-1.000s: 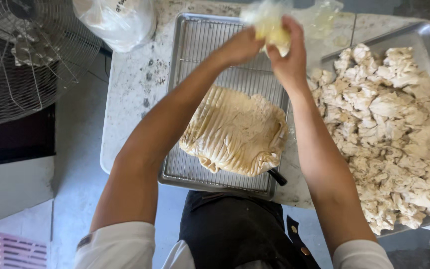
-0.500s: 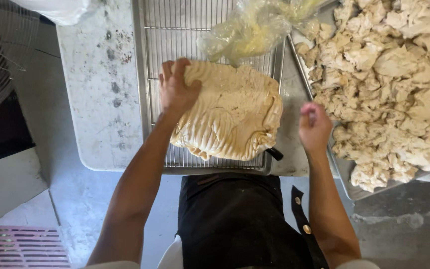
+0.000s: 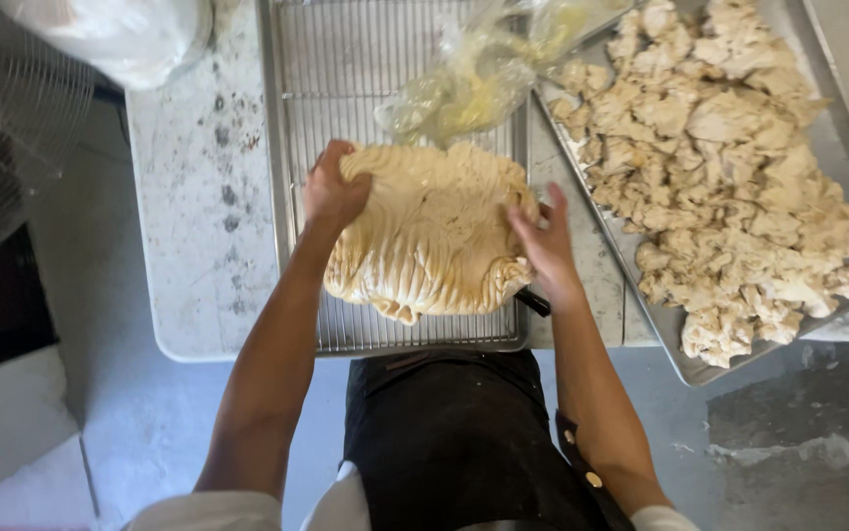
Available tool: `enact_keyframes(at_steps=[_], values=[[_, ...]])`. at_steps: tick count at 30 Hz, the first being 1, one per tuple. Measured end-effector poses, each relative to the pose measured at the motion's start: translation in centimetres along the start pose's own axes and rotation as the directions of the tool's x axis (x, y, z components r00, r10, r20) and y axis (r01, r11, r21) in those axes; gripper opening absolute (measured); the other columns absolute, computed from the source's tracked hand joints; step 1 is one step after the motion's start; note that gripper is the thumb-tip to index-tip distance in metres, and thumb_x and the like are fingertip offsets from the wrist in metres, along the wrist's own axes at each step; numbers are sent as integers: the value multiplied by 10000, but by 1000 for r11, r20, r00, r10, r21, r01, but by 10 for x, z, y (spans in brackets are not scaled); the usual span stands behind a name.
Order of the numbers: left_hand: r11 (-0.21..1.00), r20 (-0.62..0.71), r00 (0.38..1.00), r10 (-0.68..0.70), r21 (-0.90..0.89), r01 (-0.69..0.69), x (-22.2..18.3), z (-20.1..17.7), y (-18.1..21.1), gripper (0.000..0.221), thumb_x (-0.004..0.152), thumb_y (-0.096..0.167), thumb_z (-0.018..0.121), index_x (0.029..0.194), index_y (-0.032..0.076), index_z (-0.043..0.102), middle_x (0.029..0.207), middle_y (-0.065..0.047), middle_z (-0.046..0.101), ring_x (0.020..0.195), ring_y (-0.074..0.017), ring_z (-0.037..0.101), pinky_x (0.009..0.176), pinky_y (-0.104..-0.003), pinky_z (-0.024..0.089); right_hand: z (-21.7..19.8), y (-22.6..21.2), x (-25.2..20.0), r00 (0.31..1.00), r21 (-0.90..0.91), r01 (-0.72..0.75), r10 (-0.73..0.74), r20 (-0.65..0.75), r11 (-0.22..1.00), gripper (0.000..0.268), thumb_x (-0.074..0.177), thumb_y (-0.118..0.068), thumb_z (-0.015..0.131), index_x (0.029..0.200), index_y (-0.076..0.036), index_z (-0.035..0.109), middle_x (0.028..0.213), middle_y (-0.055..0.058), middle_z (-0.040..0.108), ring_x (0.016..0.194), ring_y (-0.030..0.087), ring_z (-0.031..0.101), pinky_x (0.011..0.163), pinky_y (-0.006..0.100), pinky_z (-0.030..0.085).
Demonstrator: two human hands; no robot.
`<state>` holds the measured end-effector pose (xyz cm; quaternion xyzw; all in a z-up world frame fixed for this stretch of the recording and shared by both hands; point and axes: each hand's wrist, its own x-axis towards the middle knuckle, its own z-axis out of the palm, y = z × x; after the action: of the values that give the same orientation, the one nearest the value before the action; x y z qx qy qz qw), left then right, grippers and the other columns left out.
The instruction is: The person tears large pieces of dough from a main block by hand and using a cleaver, then places them onto a metal tray.
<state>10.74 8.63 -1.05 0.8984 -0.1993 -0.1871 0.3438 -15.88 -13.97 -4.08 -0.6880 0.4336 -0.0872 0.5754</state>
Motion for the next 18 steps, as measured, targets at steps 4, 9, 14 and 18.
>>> enact_keyframes(at_steps=[4, 9, 14, 18], values=[[922, 231, 961, -150, 383, 52, -42, -14, 54, 913, 790, 482, 778, 1543, 228, 328, 1589, -226, 167, 1446, -495, 154, 1069, -811, 169, 10, -26, 23, 968, 54, -211, 202, 148, 976, 894, 803, -248, 830, 1534, -75, 347, 1260, 230, 670, 997, 266, 735, 826, 380, 632], [790, 484, 846, 226, 417, -450, -61, 50, 116, 841, 862, 546, 618, 1613, 393, 271, 1708, -170, 11, 1538, -463, -79, 1076, -814, -99, 15, -18, 27, 963, 118, -264, 254, 92, 957, 571, 876, -124, 741, 1403, 3, 561, 943, 213, 719, 719, 239, 665, 588, 370, 527], [824, 450, 891, 66, 479, -303, -29, 99, 124, 668, 924, 588, 490, 1547, 423, 318, 1692, -77, 118, 1552, -426, -4, 1029, -874, -140, 13, -29, 9, 997, 39, -64, 62, 54, 997, 350, 835, -83, 701, 1161, 40, 672, 863, 129, 735, 693, 173, 689, 588, 326, 550], [813, 436, 898, 65, 498, -301, -32, 113, 118, 603, 919, 575, 478, 1495, 398, 452, 1650, -40, 281, 1565, -345, 97, 1067, -850, -133, 15, -36, -18, 1000, 45, -14, 15, -25, 999, 274, 822, -63, 712, 1066, 63, 709, 874, 107, 750, 734, 151, 693, 628, 288, 552]])
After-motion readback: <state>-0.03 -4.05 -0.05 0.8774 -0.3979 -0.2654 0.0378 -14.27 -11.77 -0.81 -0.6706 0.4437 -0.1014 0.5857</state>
